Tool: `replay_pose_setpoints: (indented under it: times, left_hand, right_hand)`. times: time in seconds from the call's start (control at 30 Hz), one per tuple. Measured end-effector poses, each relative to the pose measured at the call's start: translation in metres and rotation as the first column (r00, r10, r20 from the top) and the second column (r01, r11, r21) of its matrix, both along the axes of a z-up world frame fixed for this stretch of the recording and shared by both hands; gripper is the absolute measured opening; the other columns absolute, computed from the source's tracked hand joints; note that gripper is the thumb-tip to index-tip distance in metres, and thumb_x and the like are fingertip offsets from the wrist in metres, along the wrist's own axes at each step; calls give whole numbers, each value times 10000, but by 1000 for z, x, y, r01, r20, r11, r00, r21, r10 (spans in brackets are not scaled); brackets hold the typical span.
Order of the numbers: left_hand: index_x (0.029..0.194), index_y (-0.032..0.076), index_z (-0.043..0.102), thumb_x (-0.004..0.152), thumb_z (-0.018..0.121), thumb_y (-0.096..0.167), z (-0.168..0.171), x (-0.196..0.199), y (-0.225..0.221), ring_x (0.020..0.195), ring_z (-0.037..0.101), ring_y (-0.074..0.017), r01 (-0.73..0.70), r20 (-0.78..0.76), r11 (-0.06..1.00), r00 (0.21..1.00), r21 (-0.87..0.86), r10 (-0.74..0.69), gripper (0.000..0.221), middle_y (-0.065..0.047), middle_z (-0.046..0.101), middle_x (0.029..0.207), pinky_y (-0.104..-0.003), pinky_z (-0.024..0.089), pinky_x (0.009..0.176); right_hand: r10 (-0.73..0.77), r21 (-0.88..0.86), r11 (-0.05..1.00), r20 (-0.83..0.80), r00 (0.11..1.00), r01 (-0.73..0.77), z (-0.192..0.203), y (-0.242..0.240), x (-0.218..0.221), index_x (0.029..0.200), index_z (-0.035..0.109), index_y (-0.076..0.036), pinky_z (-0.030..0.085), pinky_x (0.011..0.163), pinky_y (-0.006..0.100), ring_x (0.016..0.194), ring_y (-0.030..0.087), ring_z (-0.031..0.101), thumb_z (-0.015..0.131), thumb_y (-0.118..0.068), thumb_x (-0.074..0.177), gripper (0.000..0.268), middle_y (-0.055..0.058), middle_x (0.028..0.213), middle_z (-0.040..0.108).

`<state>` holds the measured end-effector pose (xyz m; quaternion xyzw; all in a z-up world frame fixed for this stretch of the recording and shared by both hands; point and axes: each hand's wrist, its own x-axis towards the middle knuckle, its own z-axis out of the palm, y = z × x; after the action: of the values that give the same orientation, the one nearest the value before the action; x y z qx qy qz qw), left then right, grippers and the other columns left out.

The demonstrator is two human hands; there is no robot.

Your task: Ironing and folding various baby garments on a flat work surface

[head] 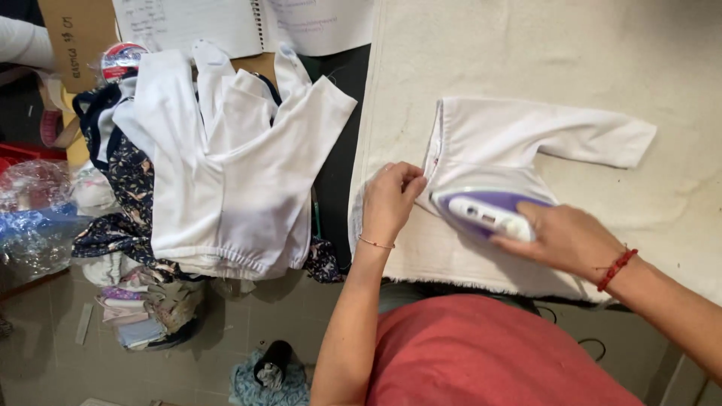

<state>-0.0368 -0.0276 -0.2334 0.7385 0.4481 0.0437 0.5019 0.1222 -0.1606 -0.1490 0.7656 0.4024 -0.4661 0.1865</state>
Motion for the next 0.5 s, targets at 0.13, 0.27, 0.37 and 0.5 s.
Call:
replay_pose_setpoints:
  times: [0.13, 0.27, 0.37, 0.5]
  left_hand:
    - [756, 113, 595, 740, 583, 173, -7, 0, -4, 692, 564, -207, 0, 40, 995, 999, 96, -3, 63, -29, 583, 733, -346, 413, 594]
    - [767, 110, 584, 761, 555, 145, -7, 1, -4, 725, 564, -205, 27, 29, 995, 999, 96, -30, 46, -23, 585, 755, -351, 419, 593]
    - [754, 100, 583, 746, 571, 152, -2, -1, -2, 745, 553, -188, 12, 24, 1000, 1000, 20, -12, 54, -22, 590, 752, -324, 417, 605]
    - [758, 109, 592, 756, 569, 169, -4, 0, -1, 724, 559, -197, 64, 34, 993, 997, 98, -68, 63, -22, 590, 733, -338, 407, 596]
  right_hand:
    - [-70, -33, 997, 45, 997, 71, 3, -7, -1, 1060, 485, -165, 583, 467, 214, 618, 140, 660, 405, -536, 765, 481, 51, 801, 651]
    - [204, 8, 979, 44, 978, -205, -15, -26, 0, 772, 463, -180, 385, 496, 293, 544, 182, 550, 491, -619, 712, 443, 8, 563, 584]
    - [-51, 96, 995, 118, 992, 39, -3, -3, -4, 928, 530, -126, 491, 555, 325, 637, 251, 633, 457, -594, 720, 518, 107, 742, 659]
    - [16, 50, 999, 70, 997, -20, -5, -5, -3, 789, 504, -139, 429, 539, 312, 629, 218, 600, 473, -600, 717, 468, 46, 694, 638]
